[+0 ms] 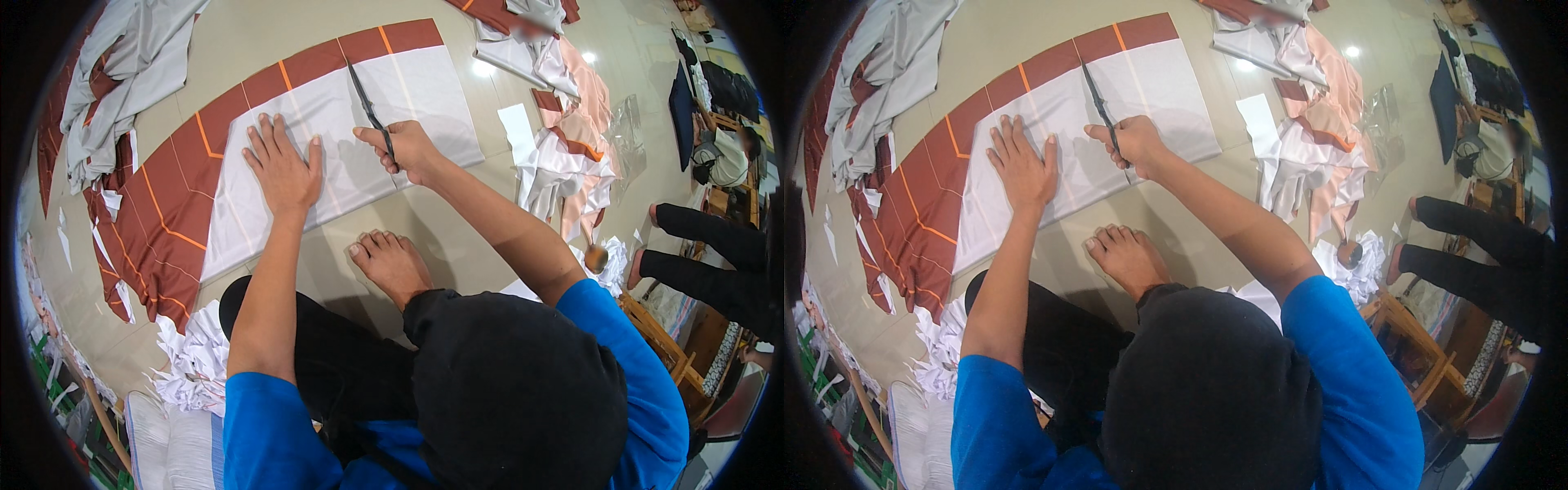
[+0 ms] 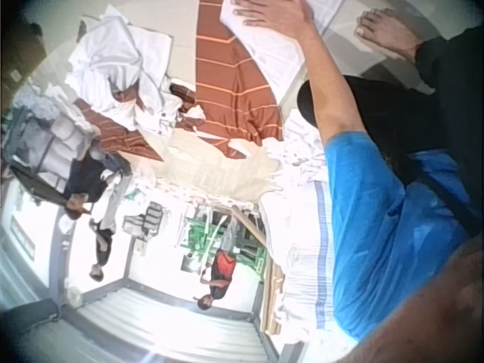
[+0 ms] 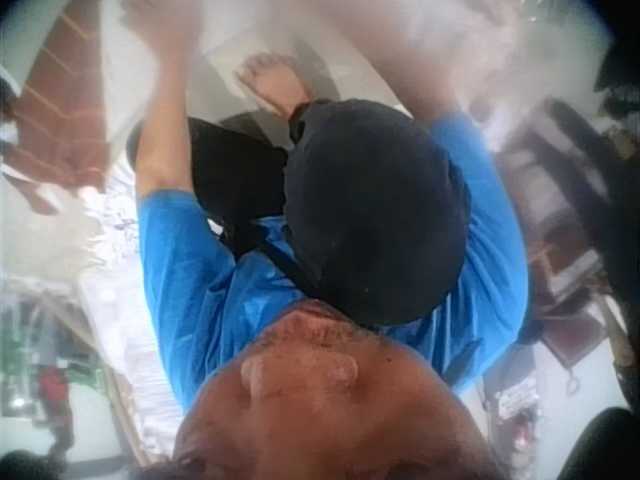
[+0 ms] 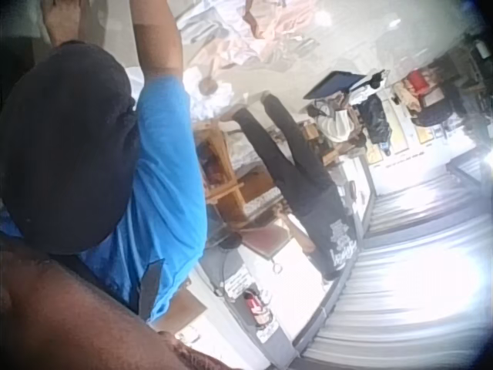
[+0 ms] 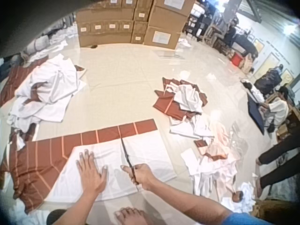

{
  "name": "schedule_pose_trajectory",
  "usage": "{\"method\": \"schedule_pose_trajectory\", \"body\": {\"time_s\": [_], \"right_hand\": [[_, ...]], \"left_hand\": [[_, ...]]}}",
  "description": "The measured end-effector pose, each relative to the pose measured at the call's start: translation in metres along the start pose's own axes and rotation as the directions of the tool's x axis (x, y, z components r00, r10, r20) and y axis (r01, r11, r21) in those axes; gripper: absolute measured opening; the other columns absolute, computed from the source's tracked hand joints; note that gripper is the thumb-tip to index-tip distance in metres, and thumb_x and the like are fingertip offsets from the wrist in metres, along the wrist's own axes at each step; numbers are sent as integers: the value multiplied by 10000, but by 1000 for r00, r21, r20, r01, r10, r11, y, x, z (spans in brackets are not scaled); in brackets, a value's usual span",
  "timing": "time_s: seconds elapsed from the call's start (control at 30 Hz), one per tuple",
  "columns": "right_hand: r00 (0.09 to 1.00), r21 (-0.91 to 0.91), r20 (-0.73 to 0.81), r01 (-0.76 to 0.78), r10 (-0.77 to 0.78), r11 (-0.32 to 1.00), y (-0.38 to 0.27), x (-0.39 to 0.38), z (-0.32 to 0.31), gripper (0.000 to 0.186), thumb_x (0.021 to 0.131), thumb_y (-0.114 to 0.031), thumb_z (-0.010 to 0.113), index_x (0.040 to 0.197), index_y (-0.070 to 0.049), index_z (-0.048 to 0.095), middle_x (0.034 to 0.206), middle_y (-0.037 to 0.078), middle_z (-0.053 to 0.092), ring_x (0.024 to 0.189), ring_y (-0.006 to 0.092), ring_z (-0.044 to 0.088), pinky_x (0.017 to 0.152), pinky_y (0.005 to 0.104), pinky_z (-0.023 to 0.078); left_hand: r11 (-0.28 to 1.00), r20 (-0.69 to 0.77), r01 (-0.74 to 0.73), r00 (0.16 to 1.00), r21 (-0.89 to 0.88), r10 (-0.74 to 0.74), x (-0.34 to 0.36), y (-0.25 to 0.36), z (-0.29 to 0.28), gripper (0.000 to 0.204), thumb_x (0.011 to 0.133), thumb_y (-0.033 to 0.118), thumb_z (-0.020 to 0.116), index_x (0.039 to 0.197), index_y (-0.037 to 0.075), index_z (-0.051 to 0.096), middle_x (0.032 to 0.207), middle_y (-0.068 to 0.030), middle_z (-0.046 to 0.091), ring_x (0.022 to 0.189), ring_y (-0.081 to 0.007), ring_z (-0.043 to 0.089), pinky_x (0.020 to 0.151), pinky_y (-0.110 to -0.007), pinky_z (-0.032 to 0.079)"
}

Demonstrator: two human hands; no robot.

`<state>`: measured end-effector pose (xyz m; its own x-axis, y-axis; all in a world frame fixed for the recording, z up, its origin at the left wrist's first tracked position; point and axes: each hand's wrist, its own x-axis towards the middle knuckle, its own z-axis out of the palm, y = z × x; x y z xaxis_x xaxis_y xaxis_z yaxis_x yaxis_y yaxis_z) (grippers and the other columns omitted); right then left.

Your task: The person sits on the floor and uses scissors to cut a large piece of white fabric with a red and orange border. They repeatedly cut strips from the fabric, aligning the material between cuts.

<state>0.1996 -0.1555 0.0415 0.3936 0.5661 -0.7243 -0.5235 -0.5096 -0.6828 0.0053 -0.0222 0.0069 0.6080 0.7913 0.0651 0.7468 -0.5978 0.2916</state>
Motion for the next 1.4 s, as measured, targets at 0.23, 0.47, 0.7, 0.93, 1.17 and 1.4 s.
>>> {"method": "schedule_pose_trajectory", "body": {"time_s": [0.23, 0.47, 0.7, 0.93, 1.17, 1.4], "right_hand": [[999, -55, -5, -37, 36, 998, -25, -1, 4, 484, 869, -406, 966, 822, -19, 679, 684, 34, 596, 528, 133, 533, 461, 315, 399], [999, -56, -14, -47, 47, 997, -28, 6, 6, 482, 871, -390, 973, 838, -11, 677, 683, 36, 587, 529, 130, 528, 453, 311, 389], [999, -47, -24, -36, 35, 998, -25, 9, 7, 481, 866, -349, 989, 831, -19, 640, 685, 42, 592, 514, 128, 520, 441, 311, 386], [999, -49, -21, -40, 39, 998, -34, 6, 8, 473, 861, -381, 976, 821, -25, 666, 679, 37, 596, 526, 125, 531, 457, 304, 393], [1000, -54, -4, -26, 25, 998, -43, 15, 9, 453, 854, -386, 961, 799, -41, 674, 675, 25, 588, 534, 123, 537, 471, 301, 405], [1000, -49, 0, -29, 29, 998, -44, 16, 12, 443, 864, -367, 963, 798, -43, 669, 678, 26, 589, 536, 118, 535, 465, 301, 404]], "left_hand": [[1000, -9, -5, 1000, 15, 5, -1, 0, 0, 846, 1114, 562, 540, 1730, 14, 351, 1840, -237, 269, 1720, -477, 155, 1375, -677, 102], [1000, 3, -2, 1000, 24, 2, -1, 0, 1, 848, 1124, 576, 523, 1735, 17, 342, 1849, -226, 248, 1726, -468, 136, 1379, -672, 91], [1000, -1, 1, 1000, 27, -1, -2, 0, 1, 849, 1124, 582, 515, 1738, 23, 336, 1852, -216, 242, 1728, -459, 135, 1381, -671, 93], [1000, 6, 4, 1000, 13, -4, -1, 0, 1, 855, 1109, 567, 536, 1735, 18, 341, 1843, -234, 259, 1727, -465, 136, 1379, -674, 86], [1000, -3, -3, 1000, 30, 3, -1, 0, 2, 842, 1123, 579, 521, 1732, 26, 344, 1845, -221, 257, 1722, -462, 152, 1378, -674, 103], [1000, 4, 5, 1000, -1, -5, -1, -1, 2, 866, 1098, 563, 547, 1735, 13, 343, 1841, -240, 265, 1724, -475, 139, 1380, -673, 79]]}}
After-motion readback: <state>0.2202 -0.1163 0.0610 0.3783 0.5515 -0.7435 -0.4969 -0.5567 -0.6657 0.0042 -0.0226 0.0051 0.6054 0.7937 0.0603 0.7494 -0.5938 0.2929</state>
